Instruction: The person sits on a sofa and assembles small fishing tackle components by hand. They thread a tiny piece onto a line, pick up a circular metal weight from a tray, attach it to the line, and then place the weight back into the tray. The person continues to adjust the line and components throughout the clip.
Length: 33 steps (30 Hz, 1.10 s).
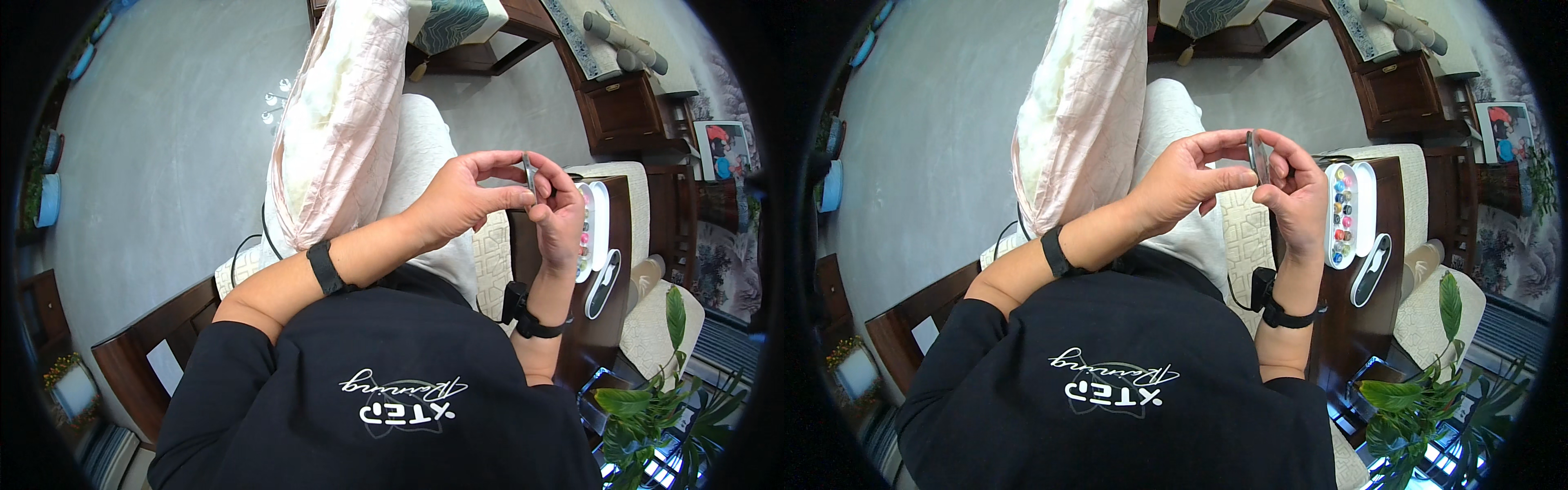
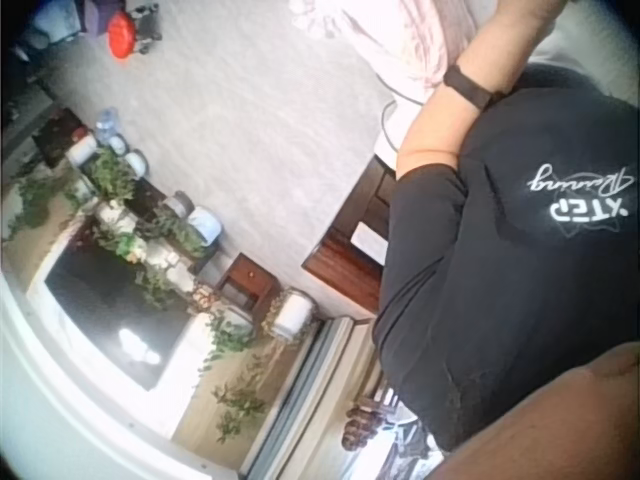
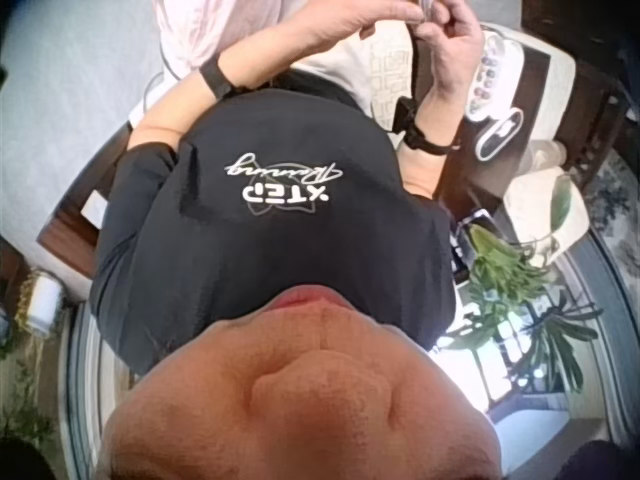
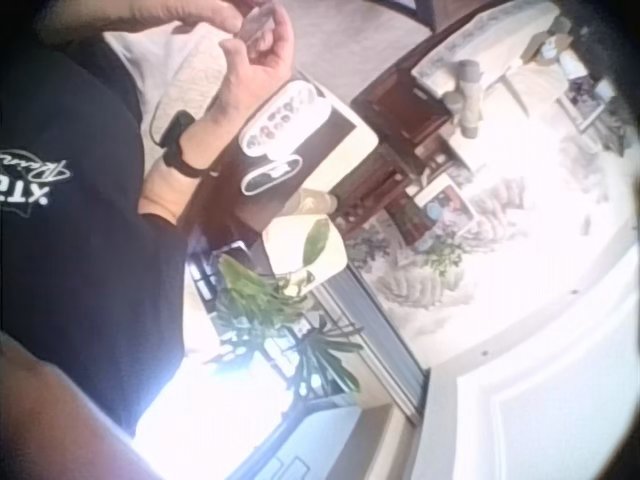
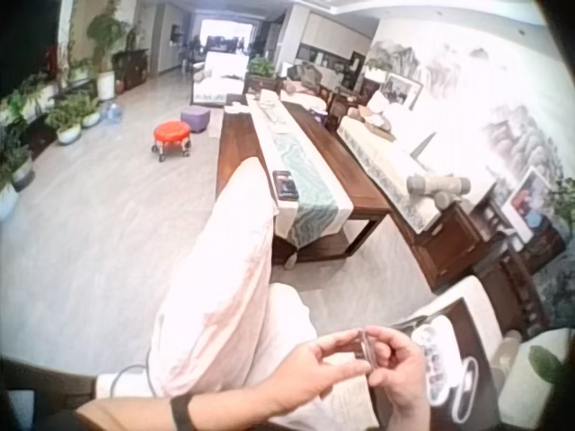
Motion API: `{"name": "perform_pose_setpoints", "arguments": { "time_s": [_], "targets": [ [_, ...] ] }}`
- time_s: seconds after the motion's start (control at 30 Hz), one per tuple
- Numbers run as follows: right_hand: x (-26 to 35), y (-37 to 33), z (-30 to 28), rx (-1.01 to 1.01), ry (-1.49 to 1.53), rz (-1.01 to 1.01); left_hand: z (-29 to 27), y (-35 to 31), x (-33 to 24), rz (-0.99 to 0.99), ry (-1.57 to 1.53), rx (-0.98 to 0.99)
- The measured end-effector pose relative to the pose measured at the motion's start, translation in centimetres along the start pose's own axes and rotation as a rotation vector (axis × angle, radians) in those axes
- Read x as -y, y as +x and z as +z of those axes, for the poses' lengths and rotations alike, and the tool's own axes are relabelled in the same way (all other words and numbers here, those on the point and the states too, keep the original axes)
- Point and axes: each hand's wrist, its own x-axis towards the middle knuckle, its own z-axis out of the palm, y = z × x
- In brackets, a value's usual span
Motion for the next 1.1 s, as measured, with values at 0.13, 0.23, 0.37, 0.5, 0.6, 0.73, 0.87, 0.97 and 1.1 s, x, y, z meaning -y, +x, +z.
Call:
{"name": "perform_pose_setpoints", "arguments": {
  "time_s": [0.13, 0.23, 0.37, 0.5, 0.6, 0.73, 0.87, 0.97, 1.1],
  "targets": [
    [-0.1, 0.2, 0.2, -0.005, 0.018, -0.009, 0.2, -0.2, -0.2, 0.061, 0.034, -0.027],
    [0.0, 0.3, 0.4, -0.014, -0.006, -0.017, 0.2, -0.1, -0.2, 0.123, 0.076, -0.034],
    [0.4, 0.4, 0.6, -0.026, -0.072, -0.025, 0.0, -0.1, -0.1, 0.162, 0.073, -0.024],
    [1.2, 0.1, 0.7, 0.017, -0.114, -0.034, -0.2, 0.0, -0.1, 0.082, 0.0, -0.004],
    [1.9, -0.1, 0.5, 0.044, -0.105, -0.003, -0.3, 0.0, -0.2, 0.052, -0.045, 0.022],
    [2.2, -0.3, 0.2, 0.034, -0.125, 0.039, -0.2, -0.1, -0.2, 0.051, -0.026, 0.026],
    [1.8, -0.4, 0.1, 0.005, -0.085, 0.026, 0.0, -0.1, -0.2, 0.08, 0.0, 0.026],
    [1.6, -0.5, 0.0, -0.011, -0.083, 0.012, 0.0, -0.1, -0.2, 0.106, 0.014, 0.035],
    [1.4, -0.4, 0.0, -0.013, -0.073, 0.003, 0.1, 0.0, -0.1, 0.149, 0.05, 0.029]
  ]
}}
